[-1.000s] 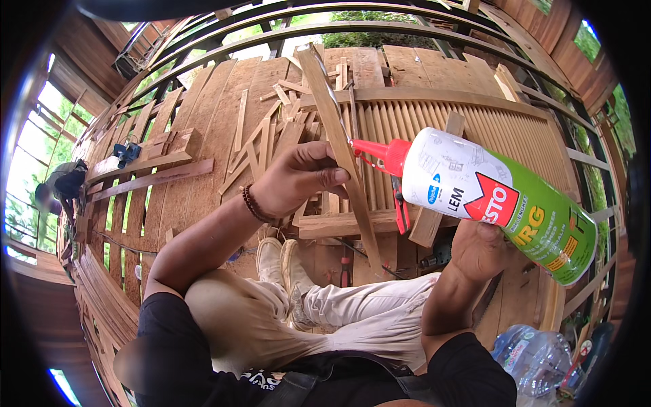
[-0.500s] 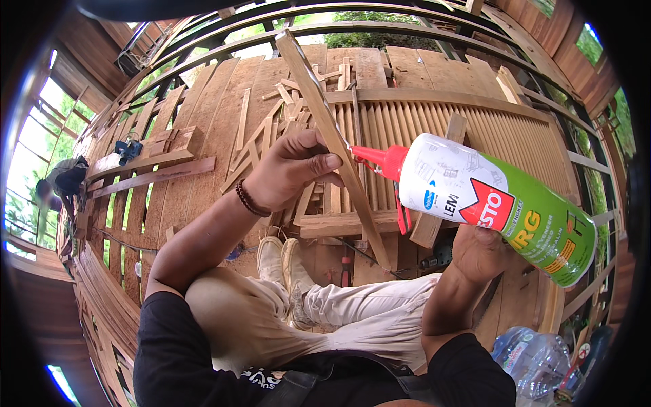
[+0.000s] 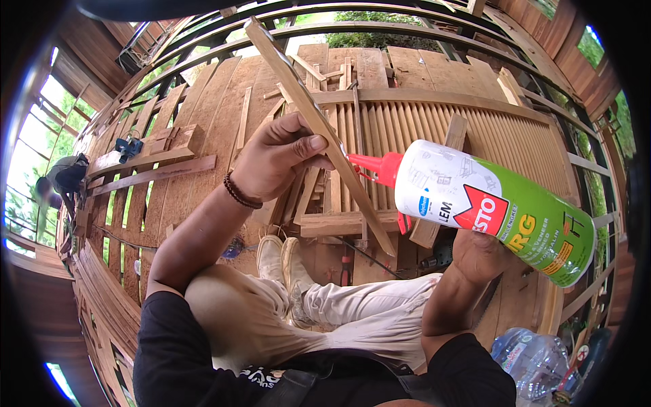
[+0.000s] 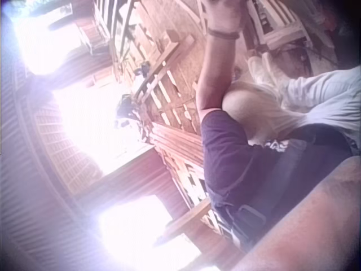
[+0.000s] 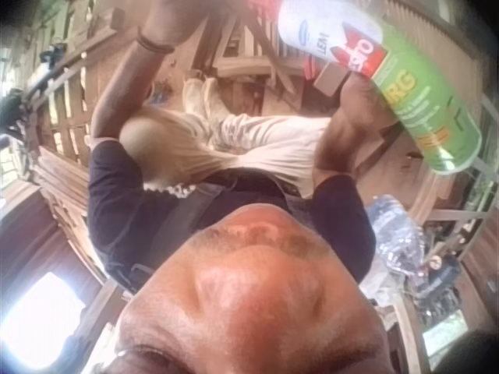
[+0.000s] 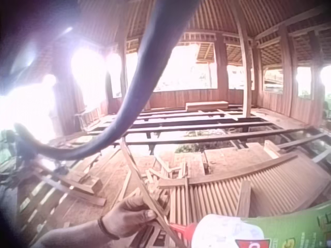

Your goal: The person assembles a wooden slatted structure by fitting thin wooden strips into a frame. They use a utility knife to trim the strips and apply wood glue to secure them in place.

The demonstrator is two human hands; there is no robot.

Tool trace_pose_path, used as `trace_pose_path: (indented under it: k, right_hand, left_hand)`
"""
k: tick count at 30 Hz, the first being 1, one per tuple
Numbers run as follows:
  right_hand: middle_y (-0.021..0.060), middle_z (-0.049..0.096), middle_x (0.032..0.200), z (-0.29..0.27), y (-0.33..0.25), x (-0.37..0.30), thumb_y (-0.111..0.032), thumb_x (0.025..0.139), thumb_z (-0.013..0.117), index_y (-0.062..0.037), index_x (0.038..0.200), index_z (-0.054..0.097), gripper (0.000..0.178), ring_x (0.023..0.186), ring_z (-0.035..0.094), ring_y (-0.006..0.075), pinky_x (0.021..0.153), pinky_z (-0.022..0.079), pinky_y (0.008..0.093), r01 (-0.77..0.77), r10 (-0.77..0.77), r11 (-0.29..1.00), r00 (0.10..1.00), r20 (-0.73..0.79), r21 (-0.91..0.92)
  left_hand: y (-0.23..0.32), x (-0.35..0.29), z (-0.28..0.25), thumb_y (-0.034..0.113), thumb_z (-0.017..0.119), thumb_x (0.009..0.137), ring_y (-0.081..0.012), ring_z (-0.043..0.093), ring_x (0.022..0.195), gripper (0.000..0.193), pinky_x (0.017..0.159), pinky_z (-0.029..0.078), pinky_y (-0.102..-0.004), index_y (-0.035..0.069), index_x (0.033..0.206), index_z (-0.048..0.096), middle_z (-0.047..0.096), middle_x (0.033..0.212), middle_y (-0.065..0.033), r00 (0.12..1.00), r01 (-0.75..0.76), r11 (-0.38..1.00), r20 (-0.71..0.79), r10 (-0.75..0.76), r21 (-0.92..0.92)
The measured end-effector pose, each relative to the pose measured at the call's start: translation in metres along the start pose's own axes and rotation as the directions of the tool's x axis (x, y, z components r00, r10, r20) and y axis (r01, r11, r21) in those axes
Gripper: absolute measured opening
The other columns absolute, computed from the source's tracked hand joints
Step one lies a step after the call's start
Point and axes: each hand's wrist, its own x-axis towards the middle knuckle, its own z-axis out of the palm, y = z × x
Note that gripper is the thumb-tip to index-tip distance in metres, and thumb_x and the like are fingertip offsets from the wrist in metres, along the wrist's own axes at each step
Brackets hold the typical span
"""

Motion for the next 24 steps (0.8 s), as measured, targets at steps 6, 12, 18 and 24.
trace_pose_path:
  k: [6, 12, 18, 24]
  right_hand:
    - [0.0198, 0.053, 0.145, 0.002, -0.004, -0.003, 0.013, 0.066, 0.09, -0.005, 0.157, 0.028, 0.111, 0.122, 0.062, 0.0301, 0.096, 0.061, 0.0504, -0.063, 0.061, 0.998, 0.993, -0.106, -0.019]
    - [0.0178, 0.051, 0.148, -0.01, -0.002, -0.005, 0.007, 0.068, 0.092, -0.0052, 0.158, 0.029, 0.111, 0.129, 0.058, 0.028, 0.104, 0.056, 0.0484, -0.004, 0.003, 0.995, 1.0, -0.004, -0.103]
    - [0.0166, 0.05, 0.15, -0.025, 0.001, -0.007, 0.005, 0.068, 0.093, -0.0055, 0.158, 0.029, 0.111, 0.131, 0.057, 0.0276, 0.106, 0.054, 0.0472, 0.063, -0.046, 0.987, 0.993, 0.112, -0.147]
    - [0.0157, 0.049, 0.152, -0.038, 0.005, -0.009, 0.004, 0.068, 0.093, -0.0058, 0.158, 0.029, 0.111, 0.132, 0.056, 0.0275, 0.107, 0.053, 0.0462, 0.112, -0.078, 0.977, 0.979, 0.187, -0.18]
  left_hand:
    - [0.011, -0.002, -0.003, 0.01, 0.061, 0.103, -0.0225, 0.071, 0.107, 0.023, 0.093, 0.061, -0.0417, 0.004, 0.125, 0.066, 0.071, 0.115, -0.0107, 0.998, -0.03, 1.0, -0.05, 0.03, 0.003]
    - [0.017, -0.001, -0.008, 0.012, 0.06, 0.104, -0.0238, 0.07, 0.11, 0.024, 0.091, 0.061, -0.043, 0.005, 0.126, 0.065, 0.071, 0.116, -0.0108, 0.995, -0.091, 0.996, -0.038, 0.092, 0.009]
    - [0.021, -0.003, -0.015, 0.013, 0.059, 0.104, -0.0247, 0.069, 0.112, 0.024, 0.09, 0.061, -0.0426, 0.005, 0.126, 0.065, 0.069, 0.12, -0.0126, 0.99, -0.138, 0.99, -0.023, 0.138, 0.001]
    - [0.032, -0.004, -0.016, 0.014, 0.059, 0.105, -0.025, 0.069, 0.11, 0.025, 0.09, 0.061, -0.0419, 0.004, 0.128, 0.064, 0.069, 0.119, -0.0129, 0.984, -0.175, 0.985, -0.044, 0.175, 0.01]
